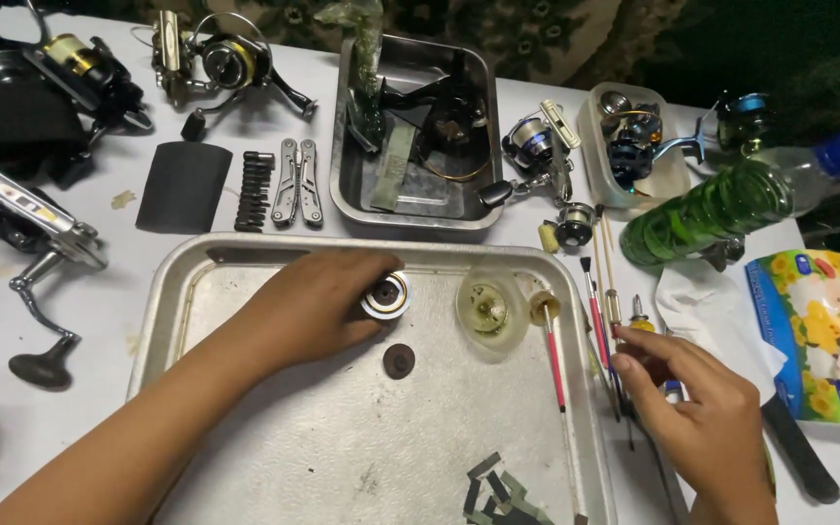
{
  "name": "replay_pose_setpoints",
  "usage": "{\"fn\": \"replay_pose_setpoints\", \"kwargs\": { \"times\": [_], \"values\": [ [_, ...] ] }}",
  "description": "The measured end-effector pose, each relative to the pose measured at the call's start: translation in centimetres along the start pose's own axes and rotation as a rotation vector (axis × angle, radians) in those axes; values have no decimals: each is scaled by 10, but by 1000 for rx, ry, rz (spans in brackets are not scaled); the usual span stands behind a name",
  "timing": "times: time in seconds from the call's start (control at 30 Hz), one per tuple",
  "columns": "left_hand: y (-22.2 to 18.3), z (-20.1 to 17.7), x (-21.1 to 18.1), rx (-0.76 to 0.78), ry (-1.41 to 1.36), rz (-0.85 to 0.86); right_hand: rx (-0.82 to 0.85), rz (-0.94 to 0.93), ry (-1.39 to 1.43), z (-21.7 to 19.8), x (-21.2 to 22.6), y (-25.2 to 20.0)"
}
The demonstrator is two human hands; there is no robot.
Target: Disassembling a fishing reel to remove internal components like the spool and bearings using hands and small tools.
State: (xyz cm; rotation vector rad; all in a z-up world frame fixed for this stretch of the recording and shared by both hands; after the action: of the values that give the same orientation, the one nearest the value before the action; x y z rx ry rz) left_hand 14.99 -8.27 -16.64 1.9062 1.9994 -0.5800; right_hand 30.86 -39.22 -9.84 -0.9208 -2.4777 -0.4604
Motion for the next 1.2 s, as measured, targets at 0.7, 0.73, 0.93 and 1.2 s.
{"fn": "replay_pose_setpoints", "kwargs": {
  "times": [0.7, 0.73, 0.93, 1.2],
  "values": [
    [-56, -15, 26, 0, -109, -205, 216, -369, -100, 31, 49, 39],
    [-57, -15, 26, -43, -76, -172, 149, -281, -86, 23, 49, 41],
    [-47, 8, -31, -99, 328, 199, -68, 11, -54, 7, 2, 26],
    [-20, 48, -41, -59, 537, 347, 115, -135, -59, 22, 2, 30]
  ]
}}
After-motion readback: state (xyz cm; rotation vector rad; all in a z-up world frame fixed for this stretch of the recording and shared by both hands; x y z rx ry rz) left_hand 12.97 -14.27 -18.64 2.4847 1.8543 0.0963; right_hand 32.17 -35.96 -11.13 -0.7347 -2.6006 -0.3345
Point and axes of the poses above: each hand's wrist, its own y-axis towards the middle knuckle, its own z-axis out of the palm, x = y × z, the point moved 3 cm from there along y, towards the middle knuckle, and after that the axes turned 8 degrees about x, right-handed, at the moved point
